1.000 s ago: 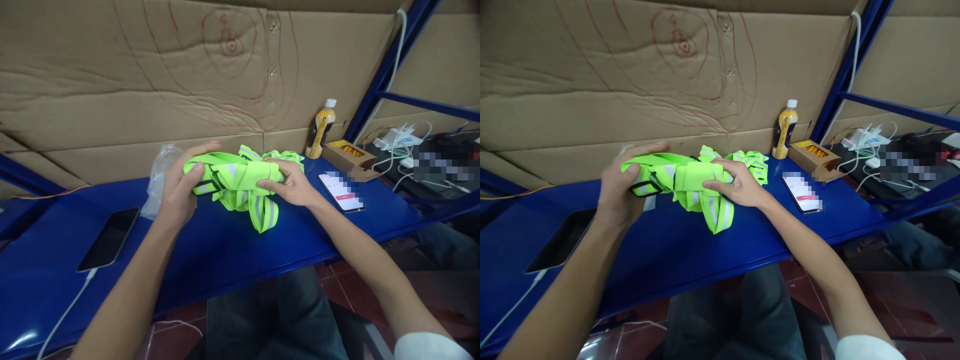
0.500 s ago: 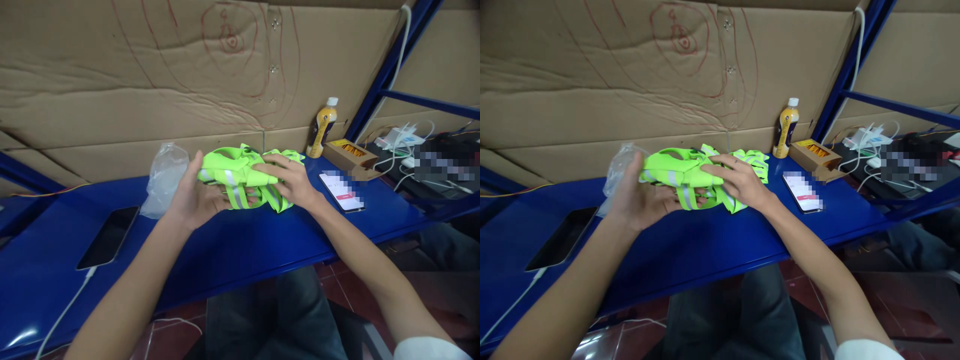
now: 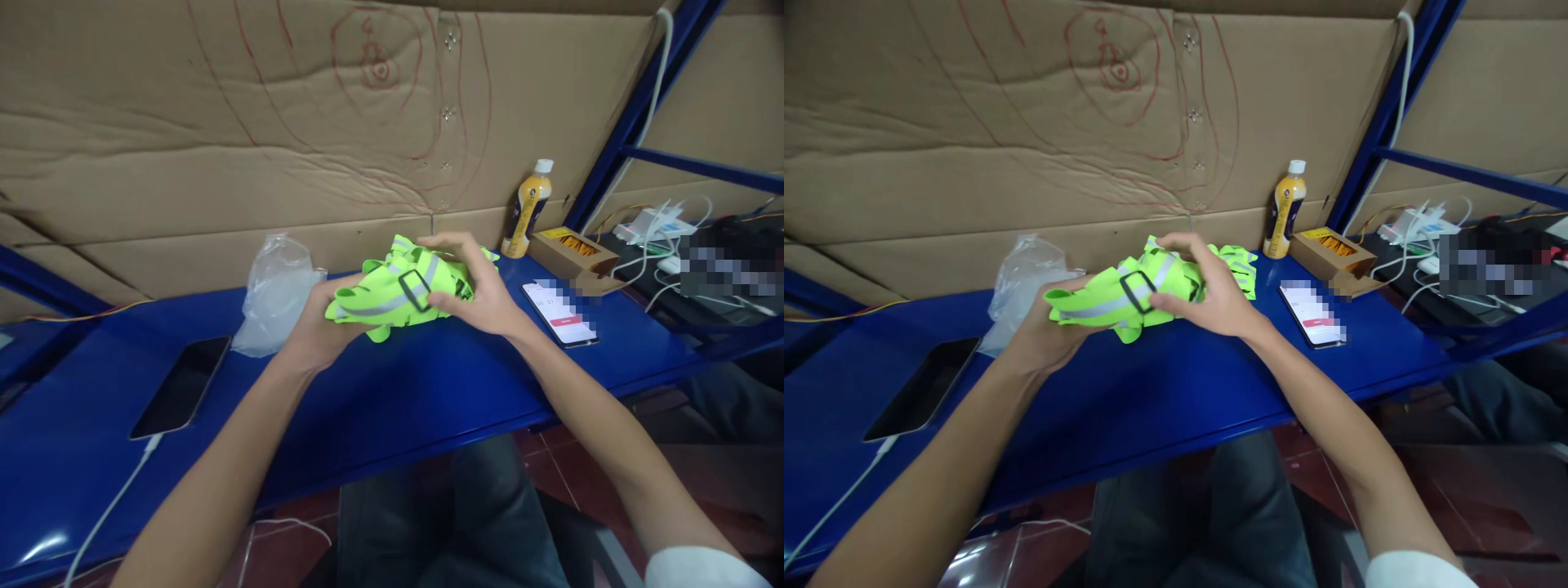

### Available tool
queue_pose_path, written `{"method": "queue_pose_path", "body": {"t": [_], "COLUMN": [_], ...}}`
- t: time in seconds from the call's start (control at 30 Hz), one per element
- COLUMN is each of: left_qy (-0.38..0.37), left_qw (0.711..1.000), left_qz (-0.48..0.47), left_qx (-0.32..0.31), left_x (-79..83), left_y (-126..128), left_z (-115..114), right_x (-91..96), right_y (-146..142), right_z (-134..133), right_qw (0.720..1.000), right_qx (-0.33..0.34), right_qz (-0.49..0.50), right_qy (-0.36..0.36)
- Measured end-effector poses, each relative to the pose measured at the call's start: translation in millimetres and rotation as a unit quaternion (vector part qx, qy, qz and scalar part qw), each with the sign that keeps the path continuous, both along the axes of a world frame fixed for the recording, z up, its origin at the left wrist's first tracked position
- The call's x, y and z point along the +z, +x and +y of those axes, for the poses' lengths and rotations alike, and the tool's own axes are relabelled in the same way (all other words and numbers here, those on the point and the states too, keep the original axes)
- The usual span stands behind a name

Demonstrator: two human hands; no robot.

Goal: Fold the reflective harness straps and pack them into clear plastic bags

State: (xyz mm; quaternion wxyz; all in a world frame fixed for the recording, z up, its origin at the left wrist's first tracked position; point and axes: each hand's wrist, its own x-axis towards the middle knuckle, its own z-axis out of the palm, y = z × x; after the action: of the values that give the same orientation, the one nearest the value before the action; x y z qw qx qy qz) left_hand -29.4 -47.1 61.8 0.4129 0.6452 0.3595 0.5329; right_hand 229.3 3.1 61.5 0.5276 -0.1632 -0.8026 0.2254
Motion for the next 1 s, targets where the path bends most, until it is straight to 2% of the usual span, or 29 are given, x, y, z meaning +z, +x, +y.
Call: {"method": "queue_pose_path", "body": {"t": [0.07,0.17,0.3,0.4,0.5,0.6,0.67,0.7,0.77,0.87,0.93,1.0], "left_qy": [0.057,0.09,0.116,0.124,0.157,0.194,0.16,0.126,0.036,-0.08,-0.121,-0.138], "left_qw": [0.996,0.989,0.976,0.973,0.978,0.962,0.965,0.974,0.991,0.988,0.982,0.98], "left_qz": [0.063,0.117,0.186,0.196,0.133,0.143,0.098,0.05,-0.052,-0.133,-0.141,-0.145], "left_qx": [0.003,0.002,-0.017,-0.01,0.04,0.13,0.184,0.182,0.117,-0.017,-0.042,-0.023], "left_x": [1.4,4.6,11.4,18.7,20.1,9.9,-0.6,-5.4,-12.6,-15.0,-12.4,-8.6], "left_y": [-1,-1,-5,-10,-2,20,34,38,40,36,35,37], "left_z": [-2,-4,-5,-7,-14,-19,-18,-16,-10,-5,-5,-7], "right_x": [-0.1,-4.7,-11.0,-8.4,-3.6,-6.0,-11.9,-15.2,-20.1,-20.3,-17.0,-13.6], "right_y": [4,6,6,7,4,-8,-20,-25,-34,-36,-33,-30], "right_z": [4,9,13,14,9,-2,-11,-15,-20,-20,-19,-17], "right_qw": [0.997,0.991,0.991,0.997,0.998,0.999,1.0,1.0,0.999,0.996,0.994,0.992], "right_qx": [-0.002,0.037,0.065,0.014,-0.048,-0.037,-0.01,0.001,0.014,0.028,0.041,0.05], "right_qz": [-0.076,-0.126,-0.093,-0.04,0.013,0.008,-0.006,-0.004,0.01,0.01,-0.01,-0.036], "right_qy": [0.012,-0.024,-0.065,-0.06,-0.03,-0.003,0.014,0.024,0.049,0.085,0.102,0.112]}}
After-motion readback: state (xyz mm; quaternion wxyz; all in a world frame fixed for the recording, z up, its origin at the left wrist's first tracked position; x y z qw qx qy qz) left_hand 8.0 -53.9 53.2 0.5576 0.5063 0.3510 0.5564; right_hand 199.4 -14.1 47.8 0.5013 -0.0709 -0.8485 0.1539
